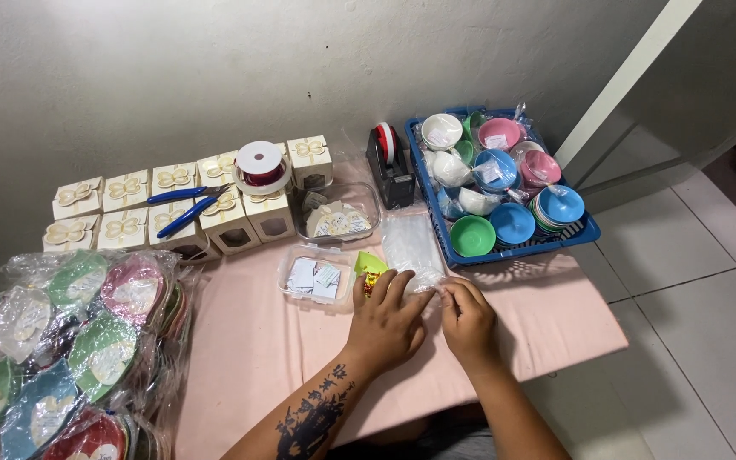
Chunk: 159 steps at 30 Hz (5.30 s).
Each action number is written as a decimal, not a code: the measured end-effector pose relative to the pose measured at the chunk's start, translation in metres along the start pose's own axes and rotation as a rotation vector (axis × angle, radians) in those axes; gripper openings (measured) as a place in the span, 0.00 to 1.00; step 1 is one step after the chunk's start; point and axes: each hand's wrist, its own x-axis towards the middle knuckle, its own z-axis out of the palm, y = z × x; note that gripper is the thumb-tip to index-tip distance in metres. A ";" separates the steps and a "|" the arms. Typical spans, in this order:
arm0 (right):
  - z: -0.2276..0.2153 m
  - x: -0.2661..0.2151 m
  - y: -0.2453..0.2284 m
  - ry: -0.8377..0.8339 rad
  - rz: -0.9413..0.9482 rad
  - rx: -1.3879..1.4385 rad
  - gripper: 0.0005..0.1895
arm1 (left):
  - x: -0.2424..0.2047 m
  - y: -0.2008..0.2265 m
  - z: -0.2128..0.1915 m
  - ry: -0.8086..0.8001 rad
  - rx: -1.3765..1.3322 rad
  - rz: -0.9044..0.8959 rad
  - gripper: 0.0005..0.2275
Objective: The person places small bowls into clear plastic bags, inserts a paper label, and seals the bags. The person handles a white bowl and a green bowl, placing each into a bag and adding a label before sealing.
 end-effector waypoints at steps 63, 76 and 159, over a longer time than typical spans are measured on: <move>0.101 0.087 -0.074 -0.240 0.214 0.841 0.05 | -0.017 -0.092 -0.054 0.288 -1.205 -1.021 0.09; 0.095 0.087 -0.080 -0.356 0.309 0.884 0.07 | -0.019 -0.088 -0.056 0.319 -1.003 -1.022 0.09; 0.005 0.110 -0.075 -0.279 -0.324 0.323 0.12 | -0.020 -0.105 -0.052 0.471 -1.808 -0.904 0.26</move>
